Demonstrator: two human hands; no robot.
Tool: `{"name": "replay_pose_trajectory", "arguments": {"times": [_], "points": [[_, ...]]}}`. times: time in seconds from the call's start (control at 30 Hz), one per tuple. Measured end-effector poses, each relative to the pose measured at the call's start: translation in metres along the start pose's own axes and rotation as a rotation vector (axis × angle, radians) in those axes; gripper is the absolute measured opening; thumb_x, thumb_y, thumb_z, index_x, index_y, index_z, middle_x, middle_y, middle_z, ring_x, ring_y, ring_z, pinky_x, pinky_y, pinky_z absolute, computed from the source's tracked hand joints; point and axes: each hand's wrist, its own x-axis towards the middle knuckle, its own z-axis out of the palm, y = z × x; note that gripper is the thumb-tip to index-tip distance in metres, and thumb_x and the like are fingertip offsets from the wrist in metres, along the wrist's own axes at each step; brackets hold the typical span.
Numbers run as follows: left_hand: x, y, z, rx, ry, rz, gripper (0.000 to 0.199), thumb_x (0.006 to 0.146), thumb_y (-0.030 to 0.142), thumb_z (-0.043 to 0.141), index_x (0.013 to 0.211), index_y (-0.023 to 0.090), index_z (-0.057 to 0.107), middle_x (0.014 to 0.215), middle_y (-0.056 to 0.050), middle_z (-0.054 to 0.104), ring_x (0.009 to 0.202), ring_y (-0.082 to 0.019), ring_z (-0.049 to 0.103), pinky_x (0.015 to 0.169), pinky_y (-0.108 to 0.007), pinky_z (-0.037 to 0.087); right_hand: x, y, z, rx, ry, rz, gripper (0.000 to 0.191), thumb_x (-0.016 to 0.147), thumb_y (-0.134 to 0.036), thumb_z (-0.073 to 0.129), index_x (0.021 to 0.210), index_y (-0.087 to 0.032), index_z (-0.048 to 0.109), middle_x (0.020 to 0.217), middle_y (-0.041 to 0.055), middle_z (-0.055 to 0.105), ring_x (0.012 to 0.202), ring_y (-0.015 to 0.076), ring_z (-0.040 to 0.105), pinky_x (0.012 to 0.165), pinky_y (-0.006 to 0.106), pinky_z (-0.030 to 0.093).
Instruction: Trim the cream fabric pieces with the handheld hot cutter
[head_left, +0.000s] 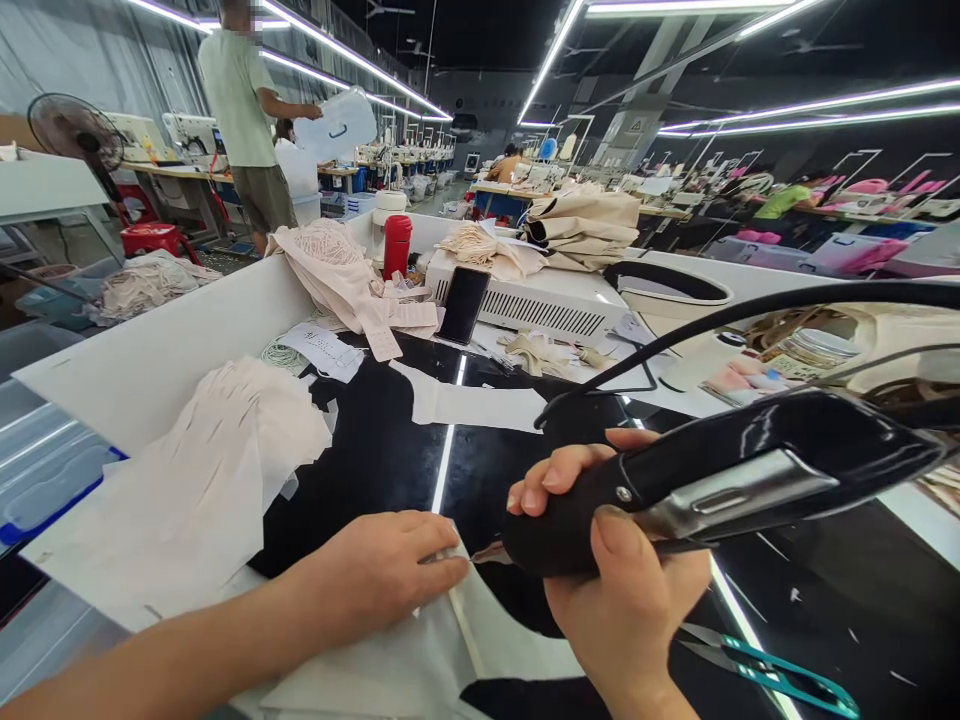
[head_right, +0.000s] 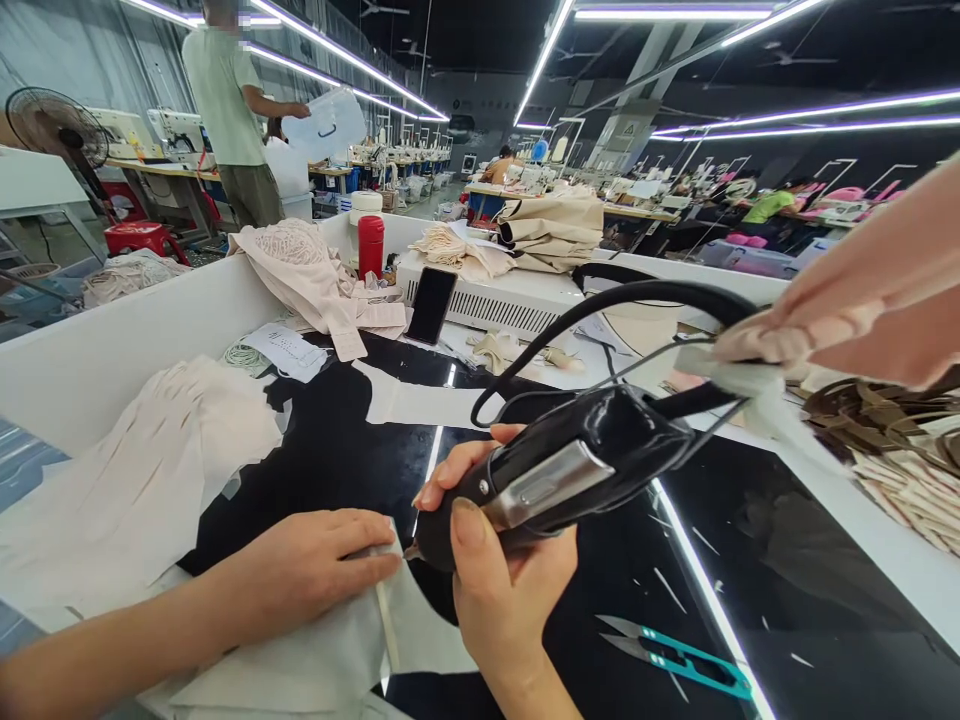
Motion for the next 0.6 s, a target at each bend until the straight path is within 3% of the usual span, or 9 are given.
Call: {"name": "replay_pose_trajectory", "arguments": {"times": [0.33,0.5,0.6], "points": [[0.000,-0.005,-0.004,0.023,0.026,0.045,0.021,0.106,0.011,0.045,0.113,0.014,0.064,0.119,-0.010,0.071,0.108,-0.019,0.070,0.092,-0.030,0.061,-0.002,-0.002,0.000,-0.027,0.025,-0.012,0.035,0.085,-0.040,0.080,0.111,-0.028,0.060,0.076,-0.0045,0.064,0.059,0.0155,0.063,0.056,0.032,0.055],[0.005,-0.003,-0.009,0.012,0.056,0.080,0.021,0.106,0.009,0.044,0.112,0.011,0.065,0.113,-0.010,0.071,0.107,-0.019,0.068,0.108,-0.038,0.055,-0.004,-0.009,-0.005,-0.009,0.036,-0.024,0.038,0.083,-0.042,0.082,0.111,-0.029,0.061,0.076,-0.0048,0.064,0.059,0.0152,0.063,0.056,0.031,0.055],[0.010,0.002,-0.011,-0.020,0.015,0.071,0.020,0.105,0.008,0.046,0.110,0.011,0.065,0.103,-0.008,0.070,0.098,-0.018,0.068,0.099,-0.032,0.058,-0.006,-0.009,-0.007,-0.035,0.037,-0.034,0.039,0.083,-0.044,0.082,0.111,-0.028,0.060,0.075,-0.0049,0.063,0.058,0.0158,0.063,0.055,0.032,0.054]]}}
